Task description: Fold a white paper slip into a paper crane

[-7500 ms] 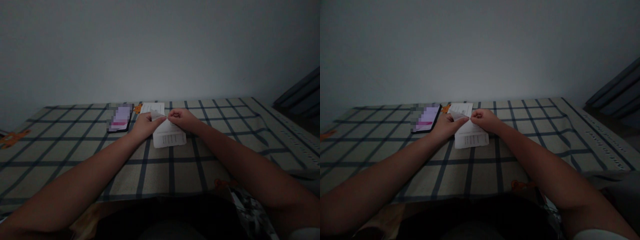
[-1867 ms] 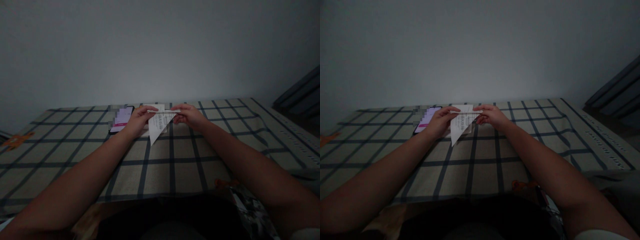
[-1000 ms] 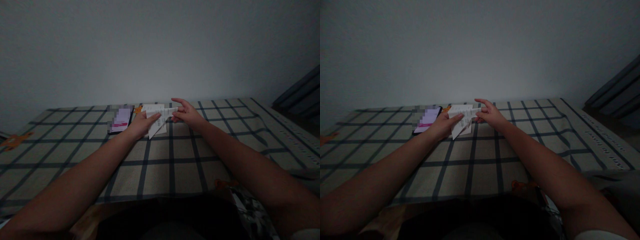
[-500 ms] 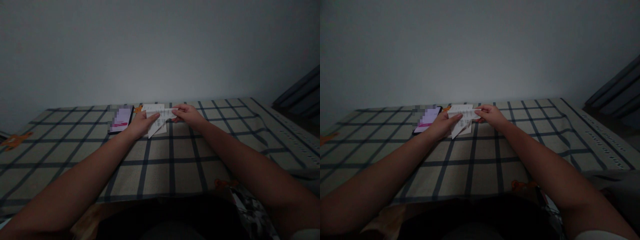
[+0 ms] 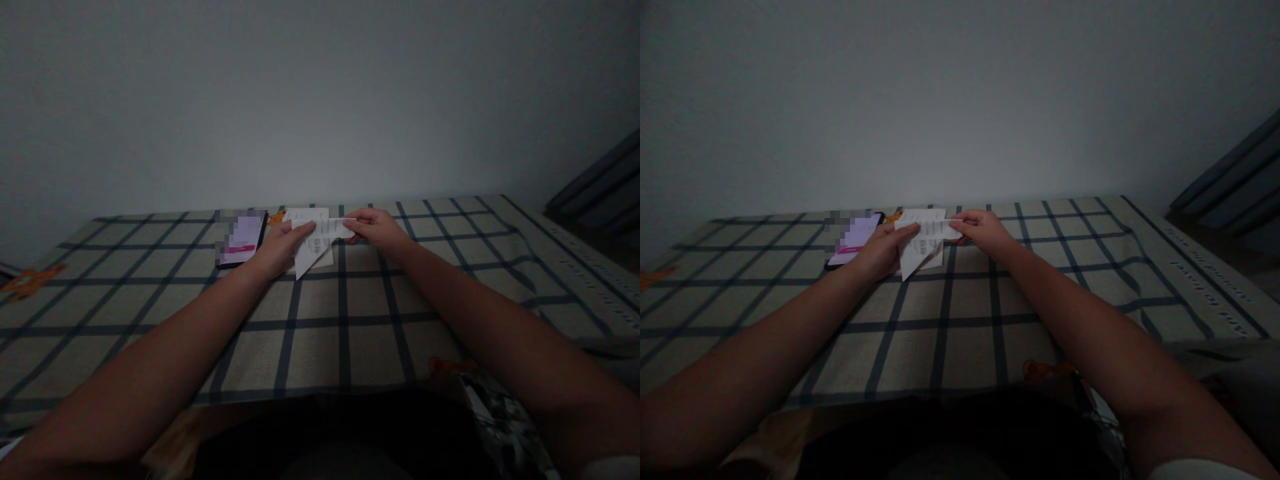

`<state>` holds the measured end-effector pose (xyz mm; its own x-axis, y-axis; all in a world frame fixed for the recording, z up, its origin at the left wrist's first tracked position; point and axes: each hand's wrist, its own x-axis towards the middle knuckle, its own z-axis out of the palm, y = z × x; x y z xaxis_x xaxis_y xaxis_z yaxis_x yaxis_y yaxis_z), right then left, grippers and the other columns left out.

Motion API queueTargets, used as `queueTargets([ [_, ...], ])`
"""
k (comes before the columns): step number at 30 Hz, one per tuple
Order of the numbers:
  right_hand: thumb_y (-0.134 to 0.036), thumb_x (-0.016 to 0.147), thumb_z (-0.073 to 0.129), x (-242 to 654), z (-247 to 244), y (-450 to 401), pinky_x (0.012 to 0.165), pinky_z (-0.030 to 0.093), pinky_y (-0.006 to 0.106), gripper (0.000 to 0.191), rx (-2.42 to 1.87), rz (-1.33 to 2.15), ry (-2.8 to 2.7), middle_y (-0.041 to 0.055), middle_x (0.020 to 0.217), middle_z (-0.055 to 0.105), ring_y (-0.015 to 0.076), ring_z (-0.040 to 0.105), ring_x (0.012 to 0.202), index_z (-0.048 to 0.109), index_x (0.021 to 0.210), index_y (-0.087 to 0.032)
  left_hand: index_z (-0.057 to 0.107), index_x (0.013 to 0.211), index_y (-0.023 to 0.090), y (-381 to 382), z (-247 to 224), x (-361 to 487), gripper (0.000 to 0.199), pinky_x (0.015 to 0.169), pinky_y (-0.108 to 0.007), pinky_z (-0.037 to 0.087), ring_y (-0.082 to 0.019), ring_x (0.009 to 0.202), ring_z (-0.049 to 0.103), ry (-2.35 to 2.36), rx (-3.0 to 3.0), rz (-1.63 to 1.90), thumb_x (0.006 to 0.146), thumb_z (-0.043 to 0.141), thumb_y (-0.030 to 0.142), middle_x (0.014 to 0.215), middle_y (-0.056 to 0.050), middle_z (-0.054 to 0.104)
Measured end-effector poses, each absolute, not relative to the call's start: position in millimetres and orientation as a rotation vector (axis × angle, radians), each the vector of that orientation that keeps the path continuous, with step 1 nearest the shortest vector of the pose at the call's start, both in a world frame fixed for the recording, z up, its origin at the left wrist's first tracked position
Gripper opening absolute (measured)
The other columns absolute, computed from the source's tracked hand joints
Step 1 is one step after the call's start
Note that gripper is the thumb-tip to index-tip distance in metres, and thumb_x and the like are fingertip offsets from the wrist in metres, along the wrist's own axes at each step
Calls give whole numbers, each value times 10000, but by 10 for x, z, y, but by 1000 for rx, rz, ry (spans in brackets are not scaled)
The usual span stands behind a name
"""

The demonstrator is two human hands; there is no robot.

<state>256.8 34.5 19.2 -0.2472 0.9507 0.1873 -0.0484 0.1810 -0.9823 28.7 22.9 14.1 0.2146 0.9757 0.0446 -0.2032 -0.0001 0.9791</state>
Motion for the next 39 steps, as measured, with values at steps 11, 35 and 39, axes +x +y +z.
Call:
queueTargets([
  [11, -358, 833, 809, 2561, 186, 333, 599, 588, 224, 203, -928, 1271, -1435, 38, 774, 751, 102, 678, 619, 760, 865, -163, 768, 837, 154, 138, 255, 299, 492, 610, -302, 536, -207, 679, 707, 984, 1448, 1261, 719, 840, 627, 746, -67, 767],
  [35, -526, 833, 702, 2525, 231, 249, 597, 368, 270, 385, -960, 984, -1898, 16, 723, 631, 123, 512, 655, 701, 811, -142, 766, 892, 148, 161, 194, 246, 465, 608, -242, 477, -164, 721, 648, 1013, 1948, 970, 921, 632, 591, 835, -66, 763],
  [39, -504, 852, 678, 2507, 248, 229, 612, 383, 277, 369, -951, 883, -1924, 27, 728, 641, 129, 528, 667, 690, 786, -141, 775, 958, 141, 125, 183, 255, 440, 616, -259, 502, -164, 698, 660, 1005, 1787, 1005, 878, 697, 567, 844, -75, 768],
])
